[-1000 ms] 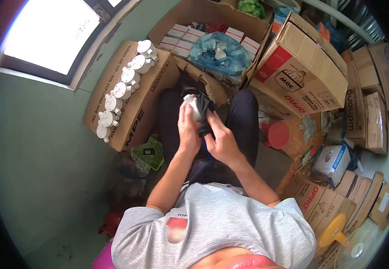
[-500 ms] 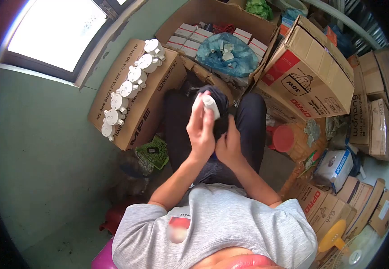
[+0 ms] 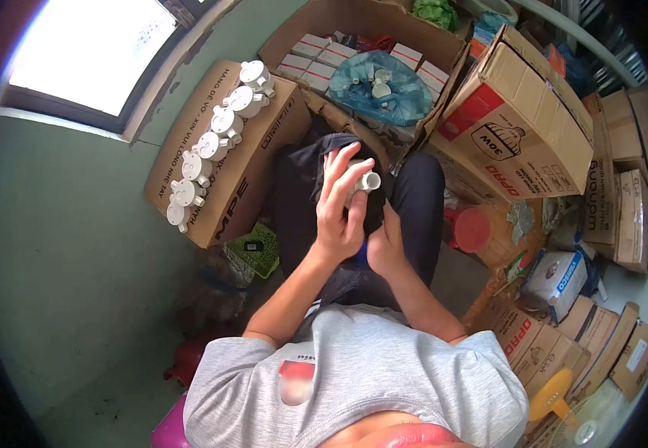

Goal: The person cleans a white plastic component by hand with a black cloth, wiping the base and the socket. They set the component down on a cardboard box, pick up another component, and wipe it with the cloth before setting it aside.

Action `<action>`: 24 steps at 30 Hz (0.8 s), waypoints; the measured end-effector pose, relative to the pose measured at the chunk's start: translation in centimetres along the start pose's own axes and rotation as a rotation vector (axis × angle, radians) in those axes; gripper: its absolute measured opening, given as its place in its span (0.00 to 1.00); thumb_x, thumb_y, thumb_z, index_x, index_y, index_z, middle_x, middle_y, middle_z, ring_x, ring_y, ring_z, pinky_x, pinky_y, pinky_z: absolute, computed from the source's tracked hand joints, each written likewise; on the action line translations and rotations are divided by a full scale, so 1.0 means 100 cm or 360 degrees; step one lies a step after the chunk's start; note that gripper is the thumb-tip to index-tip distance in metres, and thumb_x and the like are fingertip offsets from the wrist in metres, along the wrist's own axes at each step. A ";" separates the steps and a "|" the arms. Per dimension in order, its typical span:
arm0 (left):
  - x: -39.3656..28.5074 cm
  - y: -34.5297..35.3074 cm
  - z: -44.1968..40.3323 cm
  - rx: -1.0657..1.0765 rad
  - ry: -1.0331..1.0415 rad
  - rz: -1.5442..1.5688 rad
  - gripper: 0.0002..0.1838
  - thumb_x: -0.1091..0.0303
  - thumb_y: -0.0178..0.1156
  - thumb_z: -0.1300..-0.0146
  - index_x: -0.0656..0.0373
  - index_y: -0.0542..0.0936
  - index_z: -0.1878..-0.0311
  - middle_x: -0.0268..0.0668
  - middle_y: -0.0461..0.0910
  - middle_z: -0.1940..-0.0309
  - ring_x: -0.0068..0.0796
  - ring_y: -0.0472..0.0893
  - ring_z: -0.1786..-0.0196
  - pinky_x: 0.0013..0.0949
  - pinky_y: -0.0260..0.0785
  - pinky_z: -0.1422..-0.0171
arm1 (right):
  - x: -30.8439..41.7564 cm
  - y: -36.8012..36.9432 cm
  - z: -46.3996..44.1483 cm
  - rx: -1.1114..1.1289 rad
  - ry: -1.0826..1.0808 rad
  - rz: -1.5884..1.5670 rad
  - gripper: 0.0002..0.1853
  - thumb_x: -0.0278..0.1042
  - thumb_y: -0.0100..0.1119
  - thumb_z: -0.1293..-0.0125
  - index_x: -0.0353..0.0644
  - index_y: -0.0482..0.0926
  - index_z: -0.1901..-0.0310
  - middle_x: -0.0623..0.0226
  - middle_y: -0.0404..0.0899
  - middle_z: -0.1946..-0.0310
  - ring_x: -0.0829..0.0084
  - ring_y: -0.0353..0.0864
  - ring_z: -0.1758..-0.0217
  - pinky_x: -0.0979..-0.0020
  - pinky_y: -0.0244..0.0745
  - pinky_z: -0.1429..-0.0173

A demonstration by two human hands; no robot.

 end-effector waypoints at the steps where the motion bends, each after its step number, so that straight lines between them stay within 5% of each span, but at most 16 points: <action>1: 0.005 -0.001 -0.002 -0.0040 0.0064 -0.0017 0.23 0.77 0.52 0.28 0.68 0.79 0.32 0.60 0.72 0.25 0.59 0.70 0.21 0.58 0.51 0.13 | 0.001 -0.003 -0.001 0.0005 -0.0026 0.0074 0.32 0.19 0.44 0.32 0.25 0.67 0.25 0.38 0.78 0.33 0.52 0.78 0.26 0.59 0.69 0.22; 3: 0.010 0.002 -0.006 -0.0236 -0.0027 0.0122 0.20 0.75 0.50 0.26 0.67 0.79 0.34 0.57 0.77 0.31 0.54 0.76 0.28 0.53 0.61 0.17 | 0.006 -0.002 -0.003 -0.0135 -0.0006 0.0352 0.27 0.18 0.51 0.35 0.21 0.75 0.34 0.36 0.83 0.40 0.50 0.86 0.35 0.60 0.77 0.29; 4: 0.013 0.000 -0.011 -0.0274 -0.0227 0.0183 0.22 0.62 0.46 0.16 0.64 0.76 0.28 0.44 0.76 0.27 0.37 0.75 0.26 0.43 0.65 0.21 | 0.003 -0.002 -0.005 -0.0138 -0.0007 0.0352 0.27 0.18 0.51 0.35 0.21 0.75 0.34 0.36 0.83 0.40 0.50 0.86 0.35 0.60 0.77 0.29; 6: 0.009 0.005 -0.011 -0.0386 -0.0982 0.1150 0.24 0.56 0.49 0.13 0.61 0.74 0.26 0.39 0.76 0.27 0.32 0.75 0.26 0.38 0.67 0.23 | -0.005 -0.005 -0.012 -0.0251 -0.0502 0.0905 0.26 0.18 0.57 0.39 0.18 0.76 0.38 0.34 0.82 0.41 0.44 0.85 0.37 0.56 0.79 0.32; 12: 0.017 0.003 0.001 -0.0092 -0.0984 0.1152 0.26 0.55 0.50 0.12 0.62 0.71 0.22 0.39 0.78 0.28 0.27 0.76 0.28 0.35 0.65 0.21 | -0.015 -0.011 -0.015 -0.0152 -0.0470 0.1010 0.31 0.18 0.57 0.41 0.21 0.71 0.33 0.24 0.67 0.32 0.26 0.71 0.31 0.47 0.72 0.27; 18: 0.018 -0.011 -0.003 -0.0392 -0.1172 0.1555 0.25 0.56 0.50 0.12 0.63 0.71 0.25 0.43 0.79 0.30 0.32 0.79 0.28 0.40 0.69 0.22 | -0.009 -0.015 -0.028 0.0057 -0.0551 0.0992 0.28 0.19 0.55 0.38 0.23 0.73 0.34 0.31 0.77 0.41 0.30 0.80 0.39 0.51 0.77 0.33; 20: 0.024 -0.011 0.001 -0.0550 -0.1184 0.1826 0.24 0.57 0.51 0.13 0.64 0.71 0.26 0.44 0.80 0.32 0.35 0.79 0.28 0.42 0.70 0.21 | -0.010 -0.012 -0.034 0.0014 -0.0553 0.0845 0.24 0.20 0.53 0.32 0.24 0.75 0.34 0.37 0.82 0.46 0.39 0.85 0.42 0.58 0.80 0.36; 21: 0.024 -0.010 0.003 -0.0591 -0.1171 0.1858 0.23 0.58 0.51 0.13 0.65 0.72 0.27 0.45 0.80 0.32 0.36 0.79 0.28 0.44 0.70 0.20 | -0.010 -0.006 -0.035 -0.0025 -0.0511 0.0605 0.19 0.22 0.49 0.26 0.27 0.77 0.37 0.48 0.85 0.48 0.55 0.86 0.43 0.63 0.78 0.37; 24: 0.028 -0.011 0.011 -0.0631 -0.1149 0.1780 0.22 0.59 0.52 0.13 0.63 0.72 0.27 0.44 0.79 0.31 0.37 0.78 0.27 0.44 0.71 0.22 | -0.018 -0.008 -0.033 -0.0090 -0.0145 0.0182 0.23 0.20 0.46 0.30 0.25 0.78 0.36 0.49 0.86 0.46 0.58 0.86 0.41 0.61 0.77 0.34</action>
Point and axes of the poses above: each hand's wrist, its own z-axis away from the middle knuckle, its own y-axis out of the palm, x = y × z, the point moved 1 cm from there along -z, towards the middle knuckle
